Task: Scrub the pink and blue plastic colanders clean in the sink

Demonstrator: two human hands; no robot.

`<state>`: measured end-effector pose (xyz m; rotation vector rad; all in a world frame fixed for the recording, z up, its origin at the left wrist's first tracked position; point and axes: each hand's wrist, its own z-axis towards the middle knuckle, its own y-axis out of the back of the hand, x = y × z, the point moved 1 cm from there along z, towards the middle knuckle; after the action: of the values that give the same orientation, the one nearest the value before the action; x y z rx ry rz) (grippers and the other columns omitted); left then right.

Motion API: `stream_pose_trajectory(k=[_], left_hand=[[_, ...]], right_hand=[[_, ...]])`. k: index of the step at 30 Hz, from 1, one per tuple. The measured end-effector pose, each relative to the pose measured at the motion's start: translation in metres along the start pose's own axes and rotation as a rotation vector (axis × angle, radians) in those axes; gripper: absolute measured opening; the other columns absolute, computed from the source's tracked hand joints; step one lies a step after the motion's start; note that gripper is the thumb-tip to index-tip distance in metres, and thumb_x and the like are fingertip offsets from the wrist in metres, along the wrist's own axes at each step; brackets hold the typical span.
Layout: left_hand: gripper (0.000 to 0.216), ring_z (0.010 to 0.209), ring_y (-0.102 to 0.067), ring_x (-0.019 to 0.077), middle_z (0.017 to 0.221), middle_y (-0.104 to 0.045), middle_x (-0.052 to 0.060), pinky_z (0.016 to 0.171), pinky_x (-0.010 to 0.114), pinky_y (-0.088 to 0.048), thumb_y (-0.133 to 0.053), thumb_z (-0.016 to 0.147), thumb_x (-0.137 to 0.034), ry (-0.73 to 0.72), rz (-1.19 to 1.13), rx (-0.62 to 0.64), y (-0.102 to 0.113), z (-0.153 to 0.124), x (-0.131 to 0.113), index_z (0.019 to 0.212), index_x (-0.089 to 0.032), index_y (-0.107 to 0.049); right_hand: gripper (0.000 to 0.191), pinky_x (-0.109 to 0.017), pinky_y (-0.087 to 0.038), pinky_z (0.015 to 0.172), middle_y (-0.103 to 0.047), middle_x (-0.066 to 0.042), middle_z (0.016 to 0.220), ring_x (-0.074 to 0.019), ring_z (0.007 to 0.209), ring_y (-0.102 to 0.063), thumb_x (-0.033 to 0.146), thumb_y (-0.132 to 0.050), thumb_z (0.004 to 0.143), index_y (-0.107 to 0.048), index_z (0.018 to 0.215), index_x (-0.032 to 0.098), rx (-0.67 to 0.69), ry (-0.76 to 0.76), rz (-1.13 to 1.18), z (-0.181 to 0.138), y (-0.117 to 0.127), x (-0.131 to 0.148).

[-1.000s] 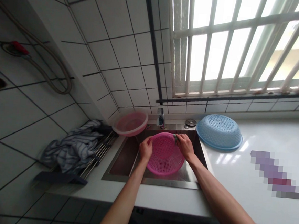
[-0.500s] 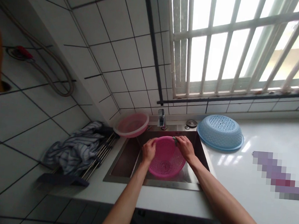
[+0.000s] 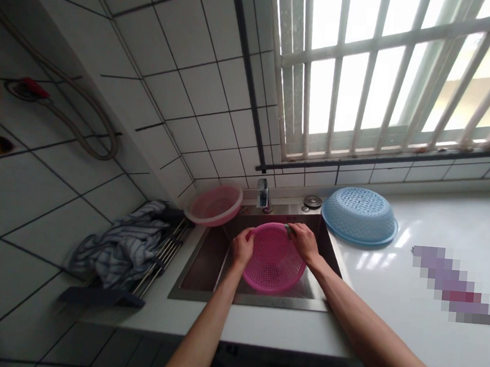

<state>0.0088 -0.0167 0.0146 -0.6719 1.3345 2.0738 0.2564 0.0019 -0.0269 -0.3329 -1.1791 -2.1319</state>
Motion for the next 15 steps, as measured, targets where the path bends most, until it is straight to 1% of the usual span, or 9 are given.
stream_pose_trajectory(k=[2, 4, 6, 7, 9, 11, 12, 13, 15], left_hand=[[0.024, 0.102, -0.074, 0.0182, 0.110, -0.080, 0.006, 0.096, 0.029, -0.054, -0.059, 0.098, -0.011, -0.112, 0.004, 0.084, -0.008, -0.003, -0.007, 0.110, -0.023, -0.077], [0.024, 0.099, -0.074, 0.0175, 0.107, -0.079, 0.005, 0.093, 0.027, -0.054, -0.058, 0.099, -0.013, -0.180, 0.013, 0.149, -0.014, -0.006, -0.012, 0.107, -0.024, -0.077], [0.024, 0.098, -0.074, 0.0175, 0.105, -0.080, 0.004, 0.091, 0.027, -0.053, -0.058, 0.098, -0.011, -0.174, 0.002, 0.146, -0.014, -0.006, -0.012, 0.104, -0.023, -0.077], [0.024, 0.097, -0.074, 0.0179, 0.105, -0.080, 0.004, 0.092, 0.027, -0.053, -0.058, 0.097, -0.009, -0.141, -0.006, 0.119, -0.012, -0.005, -0.009, 0.104, -0.023, -0.076], [0.023, 0.096, -0.075, 0.0193, 0.104, -0.080, 0.005, 0.091, 0.029, -0.054, -0.060, 0.094, -0.007, -0.033, -0.018, 0.035, -0.007, -0.001, -0.002, 0.104, -0.021, -0.075], [0.019, 0.094, -0.075, 0.0209, 0.102, -0.080, 0.006, 0.090, 0.031, -0.055, -0.061, 0.094, -0.009, 0.077, -0.035, -0.050, -0.001, 0.002, 0.006, 0.104, -0.020, -0.074], [0.018, 0.094, -0.075, 0.0214, 0.102, -0.080, 0.007, 0.090, 0.032, -0.055, -0.062, 0.094, -0.011, 0.107, -0.047, -0.079, 0.002, 0.004, 0.009, 0.104, -0.019, -0.074], [0.018, 0.095, -0.075, 0.0215, 0.104, -0.080, 0.007, 0.091, 0.032, -0.056, -0.061, 0.094, -0.012, 0.113, -0.059, -0.097, 0.003, 0.004, 0.010, 0.106, -0.019, -0.073], [0.024, 0.104, -0.075, 0.0215, 0.113, -0.079, 0.008, 0.099, 0.035, -0.055, -0.061, 0.094, -0.011, 0.054, -0.073, -0.104, 0.004, 0.005, 0.009, 0.113, -0.020, -0.073]], right_hand=[[0.039, -0.038, -0.058, 0.097, -0.077, -0.009, 0.117, -0.0236, 0.104, -0.070, 0.007, -0.061, 0.091, -0.074, 0.125, 0.022, 0.044, 0.103, -0.003, -0.001, -0.006, 0.010], [0.043, -0.037, -0.058, 0.098, -0.077, -0.009, 0.119, -0.0235, 0.105, -0.070, 0.007, -0.063, 0.090, -0.073, 0.129, 0.022, 0.086, 0.210, -0.006, 0.000, -0.014, 0.024], [0.044, -0.037, -0.058, 0.098, -0.077, -0.008, 0.119, -0.0237, 0.106, -0.070, 0.008, -0.064, 0.090, -0.072, 0.131, 0.023, 0.103, 0.255, -0.008, 0.003, -0.018, 0.033], [0.044, -0.037, -0.058, 0.099, -0.077, -0.008, 0.120, -0.0238, 0.107, -0.070, 0.009, -0.063, 0.091, -0.072, 0.132, 0.023, 0.096, 0.244, -0.005, 0.005, -0.018, 0.034], [0.043, -0.037, -0.058, 0.099, -0.077, -0.008, 0.123, -0.0239, 0.109, -0.071, 0.010, -0.063, 0.092, -0.072, 0.132, 0.024, 0.045, 0.155, 0.006, 0.008, -0.013, 0.027], [0.041, -0.037, -0.058, 0.099, -0.076, -0.008, 0.125, -0.0244, 0.110, -0.073, 0.012, -0.063, 0.093, -0.073, 0.131, 0.024, -0.022, 0.011, 0.016, 0.009, -0.005, 0.012], [0.038, -0.036, -0.058, 0.097, -0.077, -0.007, 0.124, -0.0246, 0.108, -0.074, 0.014, -0.063, 0.093, -0.074, 0.128, 0.025, -0.046, -0.065, 0.019, 0.009, 0.000, 0.003], [0.036, -0.036, -0.058, 0.095, -0.078, -0.007, 0.122, -0.0251, 0.106, -0.075, 0.014, -0.064, 0.093, -0.075, 0.126, 0.024, -0.048, -0.124, 0.016, 0.008, 0.003, -0.004], [0.034, -0.035, -0.059, 0.093, -0.079, -0.007, 0.119, -0.0257, 0.103, -0.076, 0.015, -0.064, 0.092, -0.076, 0.122, 0.024, -0.030, -0.189, 0.017, 0.006, 0.008, -0.014]])
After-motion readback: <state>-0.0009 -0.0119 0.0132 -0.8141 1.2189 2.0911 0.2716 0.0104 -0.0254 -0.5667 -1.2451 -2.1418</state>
